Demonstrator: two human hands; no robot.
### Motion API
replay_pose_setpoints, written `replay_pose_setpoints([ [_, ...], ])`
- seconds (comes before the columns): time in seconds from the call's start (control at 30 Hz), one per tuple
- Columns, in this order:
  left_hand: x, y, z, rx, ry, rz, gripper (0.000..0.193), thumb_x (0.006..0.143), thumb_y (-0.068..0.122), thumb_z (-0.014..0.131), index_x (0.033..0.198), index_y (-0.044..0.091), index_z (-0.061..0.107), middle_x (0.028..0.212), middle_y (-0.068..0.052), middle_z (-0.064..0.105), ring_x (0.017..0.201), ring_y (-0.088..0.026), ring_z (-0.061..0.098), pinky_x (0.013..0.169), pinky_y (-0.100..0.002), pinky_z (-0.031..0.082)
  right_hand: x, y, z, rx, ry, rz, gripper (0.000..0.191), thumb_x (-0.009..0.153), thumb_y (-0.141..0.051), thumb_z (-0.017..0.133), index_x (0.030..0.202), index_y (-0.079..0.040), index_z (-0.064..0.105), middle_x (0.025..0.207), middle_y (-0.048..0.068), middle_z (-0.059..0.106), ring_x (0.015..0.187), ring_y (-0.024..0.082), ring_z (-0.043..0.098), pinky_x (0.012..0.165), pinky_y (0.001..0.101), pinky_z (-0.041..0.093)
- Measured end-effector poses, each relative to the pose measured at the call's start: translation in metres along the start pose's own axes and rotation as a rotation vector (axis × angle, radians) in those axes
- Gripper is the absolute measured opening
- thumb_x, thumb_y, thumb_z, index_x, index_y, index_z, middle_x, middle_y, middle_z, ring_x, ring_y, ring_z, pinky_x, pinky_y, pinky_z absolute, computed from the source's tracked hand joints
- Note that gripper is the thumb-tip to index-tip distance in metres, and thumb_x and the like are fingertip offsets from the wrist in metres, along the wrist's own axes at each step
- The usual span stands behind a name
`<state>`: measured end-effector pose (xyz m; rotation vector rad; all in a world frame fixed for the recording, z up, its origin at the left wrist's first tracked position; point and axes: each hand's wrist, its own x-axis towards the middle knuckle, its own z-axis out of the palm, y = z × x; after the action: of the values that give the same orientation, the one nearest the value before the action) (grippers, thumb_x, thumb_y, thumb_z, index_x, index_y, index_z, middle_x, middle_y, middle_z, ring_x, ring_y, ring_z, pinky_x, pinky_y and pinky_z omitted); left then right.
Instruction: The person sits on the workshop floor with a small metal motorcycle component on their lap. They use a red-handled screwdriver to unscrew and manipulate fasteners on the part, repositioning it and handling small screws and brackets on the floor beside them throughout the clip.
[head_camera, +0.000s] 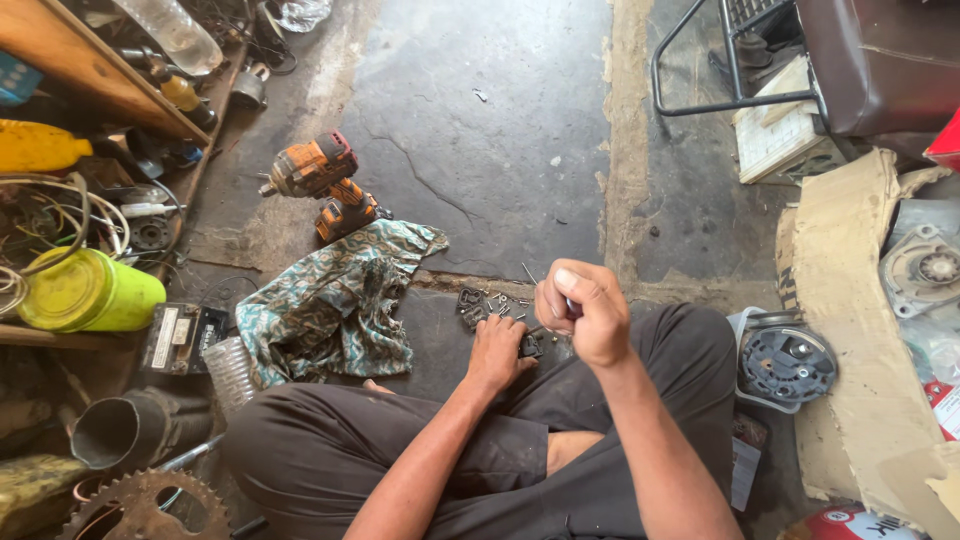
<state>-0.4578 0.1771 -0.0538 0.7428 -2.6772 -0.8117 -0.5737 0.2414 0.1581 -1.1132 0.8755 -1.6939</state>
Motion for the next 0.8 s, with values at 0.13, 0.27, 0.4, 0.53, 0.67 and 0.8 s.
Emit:
replay_pose_setpoints([
  [0.13, -0.001, 0.001, 0.000, -0.001, -0.013, -0.008, 0.057, 0.064, 0.036, 0.092, 0.108, 0.009, 0.066, 0.108, -0.010, 0.064, 0.111, -0.033, 0.054, 0.096, -0.048, 0.041, 0.001, -0.003, 0.006, -0.162, 0.134, -0.198, 0.025, 0.109, -0.022, 0.046, 0.095, -0.002, 0.051, 0.073, 0.006, 0.054, 0.067, 0.012, 0.049, 0.064, 0.0286, 0.042],
  [0.27, 0.004, 0.001, 0.001, 0.002, -0.011, -0.027, 0.061, 0.062, 0.037, 0.093, 0.108, 0.008, 0.065, 0.108, -0.012, 0.063, 0.111, -0.034, 0.054, 0.095, -0.048, 0.040, -0.007, -0.004, 0.026, -0.660, 0.456, -0.319, 0.013, 0.109, -0.013, 0.047, 0.112, 0.000, 0.048, 0.092, 0.011, 0.062, 0.078, 0.015, 0.059, 0.069, 0.0286, 0.053],
  [0.4, 0.010, 0.001, 0.003, -0.019, -0.029, -0.058, 0.063, 0.060, 0.036, 0.094, 0.109, 0.008, 0.065, 0.109, -0.012, 0.063, 0.111, -0.034, 0.053, 0.096, -0.048, 0.040, 0.001, -0.005, 0.027, -1.024, 0.531, -0.448, 0.008, 0.104, -0.004, 0.055, 0.105, 0.000, 0.049, 0.091, 0.012, 0.065, 0.075, 0.015, 0.063, 0.066, 0.0281, 0.053],
  [0.53, 0.012, 0.001, 0.004, -0.055, -0.021, -0.065, 0.064, 0.061, 0.035, 0.094, 0.111, 0.008, 0.065, 0.110, -0.011, 0.063, 0.112, -0.034, 0.053, 0.098, -0.048, 0.040, 0.009, 0.006, 0.022, -0.751, 0.464, -0.455, 0.006, 0.111, -0.006, 0.044, 0.106, -0.002, 0.046, 0.092, 0.009, 0.062, 0.077, 0.014, 0.060, 0.070, 0.0281, 0.053],
  [0.67, 0.015, -0.001, 0.005, -0.036, -0.051, -0.086, 0.066, 0.062, 0.035, 0.094, 0.113, 0.007, 0.064, 0.113, -0.012, 0.062, 0.114, -0.034, 0.052, 0.098, -0.048, 0.040, 0.010, 0.019, 0.009, -0.510, 0.454, -0.368, 0.011, 0.109, -0.009, 0.040, 0.101, -0.004, 0.045, 0.080, 0.006, 0.056, 0.065, 0.010, 0.052, 0.058, 0.0261, 0.049],
  [0.8, 0.019, -0.003, 0.008, -0.047, -0.077, -0.107, 0.062, 0.063, 0.034, 0.093, 0.111, 0.007, 0.065, 0.113, -0.011, 0.063, 0.116, -0.033, 0.052, 0.099, -0.047, 0.040, 0.005, 0.014, -0.012, -0.446, 0.458, -0.338, 0.011, 0.108, -0.011, 0.038, 0.100, -0.004, 0.043, 0.078, 0.008, 0.055, 0.064, 0.011, 0.051, 0.058, 0.0283, 0.049],
])
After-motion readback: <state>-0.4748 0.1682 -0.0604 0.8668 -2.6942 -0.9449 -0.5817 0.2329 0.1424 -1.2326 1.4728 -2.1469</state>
